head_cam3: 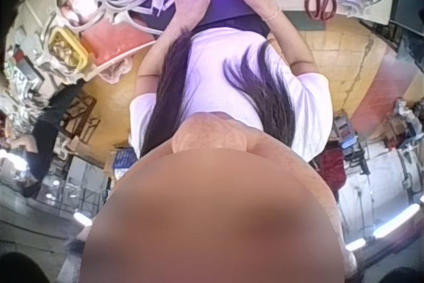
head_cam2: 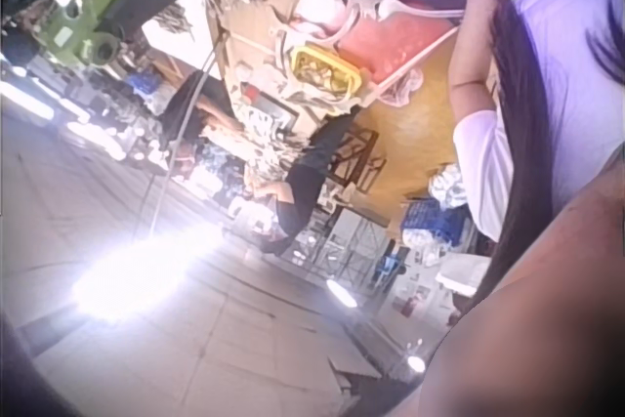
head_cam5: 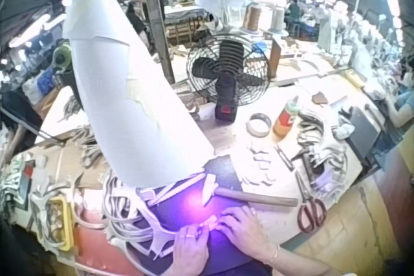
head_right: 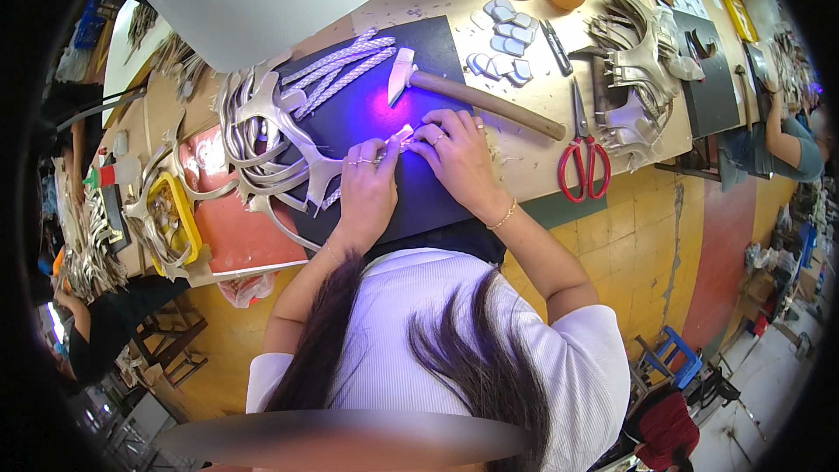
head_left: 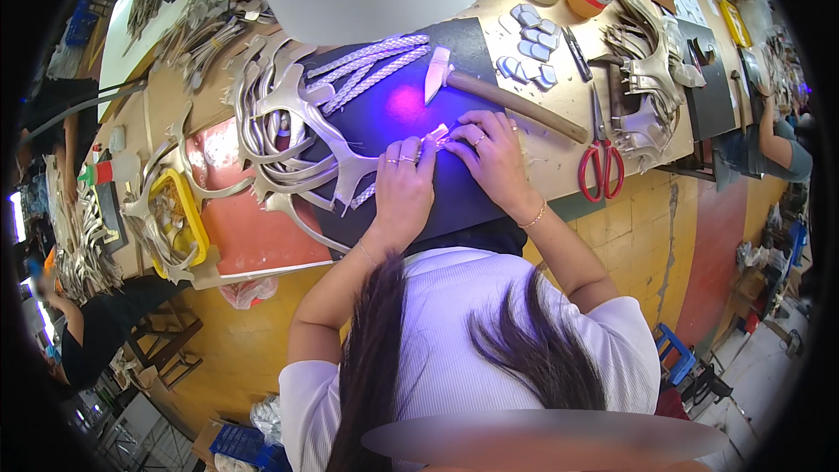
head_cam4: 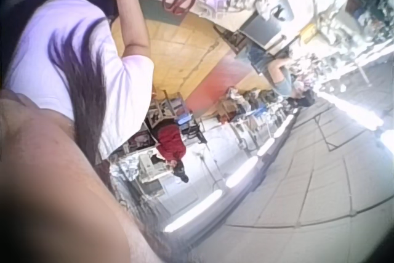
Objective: The person applies glue to small white pieces and attaches them to a braided cord on a metal frame. They repeatedly pick up pieces, apply adhesive, and press them onto the cord, occasionally using a hammer to secure the attachments.
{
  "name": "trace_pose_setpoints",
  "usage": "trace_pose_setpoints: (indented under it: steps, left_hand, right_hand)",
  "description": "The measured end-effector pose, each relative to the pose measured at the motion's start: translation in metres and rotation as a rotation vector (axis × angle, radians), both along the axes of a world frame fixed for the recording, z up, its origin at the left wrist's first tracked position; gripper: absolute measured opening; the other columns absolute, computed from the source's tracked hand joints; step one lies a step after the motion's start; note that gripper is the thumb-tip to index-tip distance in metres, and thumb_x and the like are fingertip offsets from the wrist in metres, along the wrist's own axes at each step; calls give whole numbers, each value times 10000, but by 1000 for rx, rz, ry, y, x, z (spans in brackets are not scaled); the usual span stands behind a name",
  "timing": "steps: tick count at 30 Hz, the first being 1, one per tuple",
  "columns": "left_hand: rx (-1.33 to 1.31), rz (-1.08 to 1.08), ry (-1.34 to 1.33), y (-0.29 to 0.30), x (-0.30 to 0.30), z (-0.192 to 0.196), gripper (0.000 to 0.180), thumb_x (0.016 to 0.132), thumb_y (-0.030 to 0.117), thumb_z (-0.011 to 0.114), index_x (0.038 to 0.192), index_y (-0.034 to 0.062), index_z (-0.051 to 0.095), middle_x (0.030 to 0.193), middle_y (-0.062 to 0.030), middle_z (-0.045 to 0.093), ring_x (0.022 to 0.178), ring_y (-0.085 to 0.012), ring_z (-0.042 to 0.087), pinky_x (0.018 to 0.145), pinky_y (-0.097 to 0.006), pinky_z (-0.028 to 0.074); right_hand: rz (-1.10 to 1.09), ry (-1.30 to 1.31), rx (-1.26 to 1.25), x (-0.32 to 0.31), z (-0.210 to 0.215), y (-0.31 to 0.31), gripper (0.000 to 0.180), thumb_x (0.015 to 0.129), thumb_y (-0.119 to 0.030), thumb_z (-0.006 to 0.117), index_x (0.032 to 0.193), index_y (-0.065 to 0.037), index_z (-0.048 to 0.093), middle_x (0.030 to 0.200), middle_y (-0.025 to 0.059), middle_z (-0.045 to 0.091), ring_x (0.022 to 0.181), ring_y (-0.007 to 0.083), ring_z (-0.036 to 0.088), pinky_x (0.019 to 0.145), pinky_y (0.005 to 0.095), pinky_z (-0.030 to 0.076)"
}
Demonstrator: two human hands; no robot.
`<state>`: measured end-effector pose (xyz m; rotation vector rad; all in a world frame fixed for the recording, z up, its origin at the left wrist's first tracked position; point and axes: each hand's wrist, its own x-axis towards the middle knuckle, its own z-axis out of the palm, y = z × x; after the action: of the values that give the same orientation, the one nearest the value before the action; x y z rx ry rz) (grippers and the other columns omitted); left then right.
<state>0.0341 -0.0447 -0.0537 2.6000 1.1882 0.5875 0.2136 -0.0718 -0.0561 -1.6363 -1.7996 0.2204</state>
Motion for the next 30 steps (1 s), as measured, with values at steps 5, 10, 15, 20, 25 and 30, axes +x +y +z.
trace_pose_setpoints:
  steps: [5,10,15,20,25,30]
  left_hand:
    - [-69,22,-59,3,4,3,331,903,100,663,1228,39,666,986,-119,559,915,-294,548,797,-423,448]
    - [-84,57,-62,10,9,5,307,897,136,697,1198,79,702,943,-98,567,869,-278,551,764,-411,440]
    - [-118,43,-85,13,7,10,275,893,143,706,1162,92,720,937,-83,577,865,-271,554,765,-411,437]
    - [-160,70,-122,14,11,12,248,888,140,711,1128,82,733,927,-82,589,870,-271,563,770,-413,436]
    - [-195,76,-162,16,13,8,242,886,135,714,1118,70,735,928,-89,606,888,-276,574,782,-407,438]
    - [-222,101,-189,16,12,4,216,888,135,715,1090,60,737,959,-98,611,924,-279,576,802,-405,441]
  right_hand:
    - [-2,2,-1,1,-1,0,165,792,-164,792,906,-84,702,1037,51,636,963,253,577,831,391,426]
    - [-8,13,5,0,-1,1,160,788,-158,792,899,-75,712,1034,50,640,957,250,581,826,391,426]
    - [-4,4,11,0,0,1,158,787,-155,790,897,-70,717,1012,43,645,952,240,586,826,387,424]
    - [2,-15,16,1,0,1,159,785,-154,791,912,-82,727,1004,28,647,922,222,592,818,376,417]
    - [18,-38,36,2,-2,-1,167,778,-151,792,927,-101,736,1002,12,648,910,195,600,826,369,408]
    - [21,-36,50,2,-2,-1,175,771,-147,795,933,-112,738,1008,8,650,911,186,604,832,370,403]
